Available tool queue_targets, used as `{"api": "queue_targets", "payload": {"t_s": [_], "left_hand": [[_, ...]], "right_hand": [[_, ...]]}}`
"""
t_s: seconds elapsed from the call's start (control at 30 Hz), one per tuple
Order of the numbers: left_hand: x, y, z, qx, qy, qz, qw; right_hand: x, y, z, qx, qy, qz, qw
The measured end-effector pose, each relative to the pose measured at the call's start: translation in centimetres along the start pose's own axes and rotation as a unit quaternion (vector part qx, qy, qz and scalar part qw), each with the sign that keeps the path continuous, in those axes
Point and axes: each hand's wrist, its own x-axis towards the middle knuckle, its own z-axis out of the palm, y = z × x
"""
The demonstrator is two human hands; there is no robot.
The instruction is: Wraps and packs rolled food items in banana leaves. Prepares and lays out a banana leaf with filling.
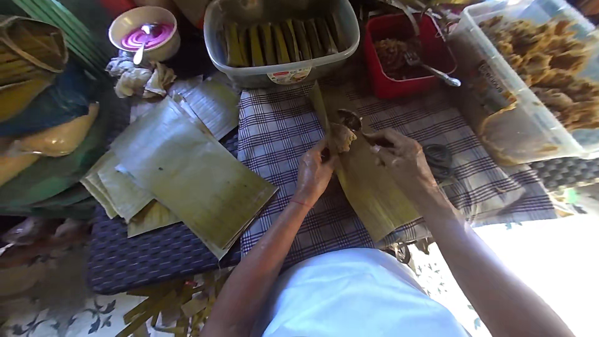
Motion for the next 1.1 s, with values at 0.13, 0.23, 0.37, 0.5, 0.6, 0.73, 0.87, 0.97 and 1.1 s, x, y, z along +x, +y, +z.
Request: {"api": "queue_targets", "payload": {"t_s": [0.13, 0.23, 0.37, 0.5, 0.6, 0.73, 0.87, 0.97, 1.1], "left_hand": [[-0.7, -0.4, -1.1, -0.051, 0.004, -0.064, 0.997], [-0.9, -0.3, -1.9, -0.070, -0.018, -0.096, 0.993], [-0.6, -0.5, -1.9, -0.051, -0.039, -0.105, 0.992], [-0.6, -0.4, -1.7, -0.044, -0.046, -0.102, 0.993], [-0.4, -0.3, -1.5, -0.042, -0.051, -0.101, 0.993], [-0.5, 0.1, -1.6, -0.022, -0.059, -0.109, 0.992], [-0.5, -0.7, -1.9, -0.008, -0.061, -0.100, 0.993], [-0.8, -1.6, -1.9, 0.031, -0.039, -0.064, 0.997], [-0.9, -3.6, -1.8, 0.058, -0.018, -0.027, 0.998]], "right_hand": [[0.2, -0.5, -1.3, -0.069, 0.037, -0.016, 0.997], [0.0, -1.1, -1.3, -0.113, 0.050, -0.036, 0.992], [-1.2, -0.7, 0.3, -0.214, 0.022, -0.077, 0.974], [-1.8, -1.3, 0.3, -0.274, -0.049, -0.083, 0.957], [0.0, -1.7, -2.3, -0.177, -0.140, -0.026, 0.974], [1.1, -1.3, -4.8, -0.040, -0.168, 0.040, 0.984], [0.2, -2.4, -8.2, -0.022, -0.100, -0.009, 0.995], [-2.0, -1.6, -14.3, -0.077, -0.008, -0.098, 0.992], [-5.7, -1.8, -23.6, -0.273, 0.101, -0.028, 0.956]]}}
